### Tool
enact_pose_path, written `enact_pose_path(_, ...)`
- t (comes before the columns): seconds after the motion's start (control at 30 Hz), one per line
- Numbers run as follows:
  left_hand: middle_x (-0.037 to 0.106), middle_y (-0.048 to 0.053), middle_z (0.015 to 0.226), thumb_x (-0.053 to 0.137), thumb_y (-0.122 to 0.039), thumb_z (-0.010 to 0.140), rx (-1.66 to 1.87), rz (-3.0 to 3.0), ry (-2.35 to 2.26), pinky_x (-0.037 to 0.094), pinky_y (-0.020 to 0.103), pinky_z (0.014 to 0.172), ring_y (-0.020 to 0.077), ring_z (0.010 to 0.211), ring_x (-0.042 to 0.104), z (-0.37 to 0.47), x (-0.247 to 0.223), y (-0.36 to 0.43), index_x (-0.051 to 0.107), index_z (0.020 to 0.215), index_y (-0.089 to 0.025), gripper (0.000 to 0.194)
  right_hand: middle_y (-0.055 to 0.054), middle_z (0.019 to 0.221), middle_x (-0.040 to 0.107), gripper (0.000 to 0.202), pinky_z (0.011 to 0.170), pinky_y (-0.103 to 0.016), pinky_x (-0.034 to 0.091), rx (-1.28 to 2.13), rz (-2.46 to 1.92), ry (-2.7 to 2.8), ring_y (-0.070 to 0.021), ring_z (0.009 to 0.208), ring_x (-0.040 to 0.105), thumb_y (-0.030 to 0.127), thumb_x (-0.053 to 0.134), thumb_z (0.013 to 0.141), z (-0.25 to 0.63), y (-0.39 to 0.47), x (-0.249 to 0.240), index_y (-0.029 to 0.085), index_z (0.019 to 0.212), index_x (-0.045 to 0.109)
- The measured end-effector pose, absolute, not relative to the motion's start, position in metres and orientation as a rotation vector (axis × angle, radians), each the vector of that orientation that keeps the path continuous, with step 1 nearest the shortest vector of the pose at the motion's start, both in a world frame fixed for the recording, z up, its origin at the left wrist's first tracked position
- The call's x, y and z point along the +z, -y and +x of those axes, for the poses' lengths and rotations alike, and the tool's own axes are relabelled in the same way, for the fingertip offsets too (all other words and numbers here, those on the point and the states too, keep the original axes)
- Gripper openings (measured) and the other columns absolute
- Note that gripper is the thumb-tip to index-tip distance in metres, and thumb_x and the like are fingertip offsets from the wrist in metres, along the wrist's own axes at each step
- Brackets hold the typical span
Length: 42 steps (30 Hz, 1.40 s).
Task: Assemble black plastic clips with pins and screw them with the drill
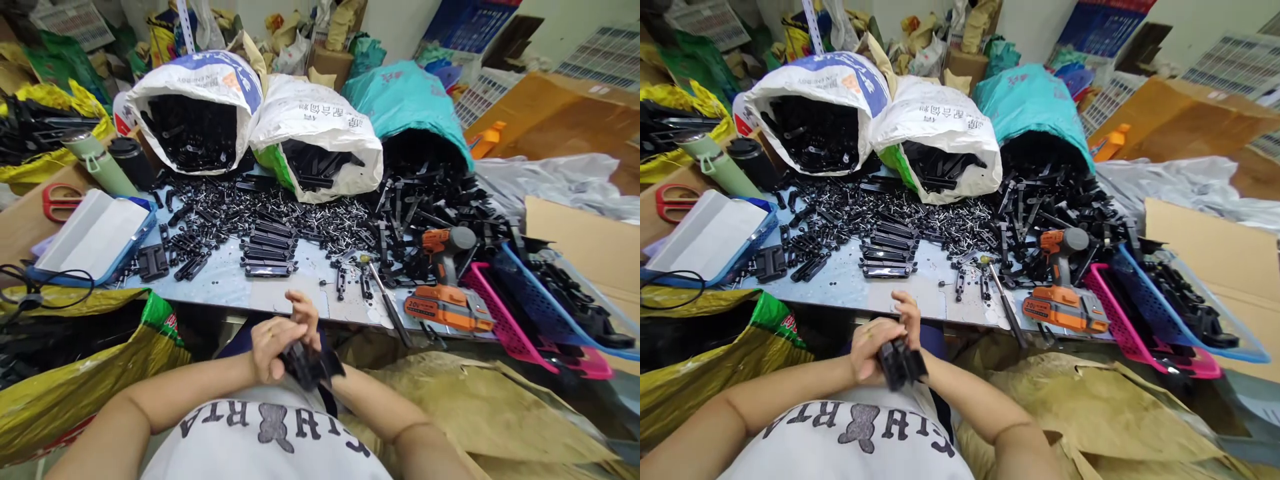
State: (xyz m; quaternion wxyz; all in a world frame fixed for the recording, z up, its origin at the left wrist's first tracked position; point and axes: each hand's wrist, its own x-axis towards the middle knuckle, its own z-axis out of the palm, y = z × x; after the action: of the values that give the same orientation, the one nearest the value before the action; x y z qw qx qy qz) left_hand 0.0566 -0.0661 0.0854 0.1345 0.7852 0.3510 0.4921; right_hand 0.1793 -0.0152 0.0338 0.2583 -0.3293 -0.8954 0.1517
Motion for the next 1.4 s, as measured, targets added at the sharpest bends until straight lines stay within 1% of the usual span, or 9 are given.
enact_pose_path(0.13, 0.062, 0.010, 0.077, 0.017, -0.071, 0.082, 0.904, 2.716, -1.293, 0.047, 0.032, 0.067, 0.0204, 0.076, 0.061, 0.029, 0.058, 0.016, 0.060, 0.114, -0.018, 0.076, -0.014, 0.103, 0.061, 0.043, 0.080, -0.039, 0.049, 0.593, -1.302, 1.967, -0.0230, 0.097, 0.058, 0.043, 0.023, 0.093, 0.200, -0.019, 0.023, 0.018, 0.108, 0.054)
enact_pose_path(0.23, 0.063, 0.011, 0.091, 0.042, -0.057, 0.086, 0.542, 2.869, -1.304, 0.045, 0.036, 0.082, 0.0227, 0.092, 0.059, 0.011, 0.048, -0.013, 0.057, 0.117, -0.018, 0.052, -0.015, 0.108, 0.062, 0.036, 0.089, -0.041, 0.045, 0.471, -1.375, 1.809, -0.0239, 0.103, 0.057, 0.046, 0.038, 0.089, 0.260, -0.037, 0.042, 0.016, 0.097, 0.058)
enact_pose_path(0.33, 0.060, 0.013, 0.107, 0.055, -0.055, 0.079, 0.469, 2.912, -1.187, 0.037, 0.044, 0.095, 0.0257, 0.106, 0.053, 0.021, 0.043, -0.020, 0.051, 0.123, -0.016, 0.059, -0.014, 0.109, 0.062, 0.032, 0.096, -0.042, 0.040, 0.270, -1.416, 1.696, -0.0242, 0.107, 0.055, 0.044, 0.050, 0.084, 0.309, -0.043, 0.070, 0.016, 0.097, 0.060)
enact_pose_path(0.53, 0.051, 0.015, 0.126, 0.042, -0.032, 0.092, 0.621, 2.745, -1.385, 0.036, 0.038, 0.094, 0.0249, 0.117, 0.046, 0.081, 0.054, -0.028, 0.041, 0.132, -0.014, 0.044, -0.009, 0.099, 0.066, 0.043, 0.087, -0.037, 0.045, 0.695, -1.449, 1.645, -0.0210, 0.095, 0.060, 0.045, 0.030, 0.091, 0.294, -0.035, 0.078, 0.017, 0.101, 0.062)
enact_pose_path(0.73, 0.055, 0.012, 0.118, 0.045, -0.056, 0.085, 0.518, 2.802, -1.033, 0.038, 0.037, 0.090, 0.0243, 0.109, 0.050, 0.080, 0.077, -0.040, 0.049, 0.122, -0.018, 0.053, -0.009, 0.095, 0.066, 0.049, 0.084, -0.037, 0.047, 0.818, -1.405, 1.487, -0.0214, 0.092, 0.061, 0.049, 0.024, 0.091, 0.273, -0.008, 0.045, 0.019, 0.095, 0.062)
enact_pose_path(0.87, 0.054, 0.009, 0.122, 0.042, -0.042, 0.091, 0.492, 2.839, -0.886, 0.035, 0.034, 0.092, 0.0203, 0.112, 0.049, 0.079, 0.085, -0.044, 0.052, 0.114, -0.019, 0.034, -0.010, 0.096, 0.066, 0.051, 0.087, -0.041, 0.048, 0.894, -1.479, 1.324, -0.0238, 0.095, 0.061, 0.058, 0.024, 0.088, 0.276, 0.001, 0.034, 0.021, 0.092, 0.060)
enact_pose_path(1.1, 0.061, 0.010, 0.105, 0.061, -0.052, 0.077, 0.270, 2.959, -0.769, 0.033, 0.036, 0.090, 0.0241, 0.106, 0.053, 0.094, 0.085, -0.049, 0.056, 0.105, -0.018, 0.045, -0.011, 0.087, 0.068, 0.051, 0.075, -0.040, 0.054, 1.027, -1.552, 1.211, -0.0258, 0.081, 0.067, 0.068, 0.028, 0.082, 0.271, 0.000, 0.029, 0.023, 0.086, 0.053)
enact_pose_path(1.23, 0.063, 0.007, 0.092, 0.067, -0.048, 0.074, 0.108, 2.955, -0.780, 0.036, 0.031, 0.079, 0.0205, 0.088, 0.058, 0.083, 0.077, -0.028, 0.051, 0.114, -0.017, 0.053, -0.008, 0.081, 0.068, 0.042, 0.068, -0.037, 0.054, 0.940, -1.504, 1.341, -0.0225, 0.072, 0.067, 0.060, 0.034, 0.085, 0.277, 0.003, 0.036, 0.024, 0.084, 0.055)
enact_pose_path(1.4, 0.059, 0.013, 0.097, 0.055, -0.058, 0.079, 0.267, 2.848, -1.417, 0.036, 0.035, 0.076, 0.0257, 0.090, 0.054, 0.033, 0.070, -0.016, 0.036, 0.134, -0.012, 0.074, -0.010, 0.089, 0.066, 0.042, 0.083, -0.040, 0.048, 0.520, -1.549, 1.398, -0.0228, 0.086, 0.062, 0.056, 0.042, 0.084, 0.337, -0.009, 0.069, 0.019, 0.086, 0.060)
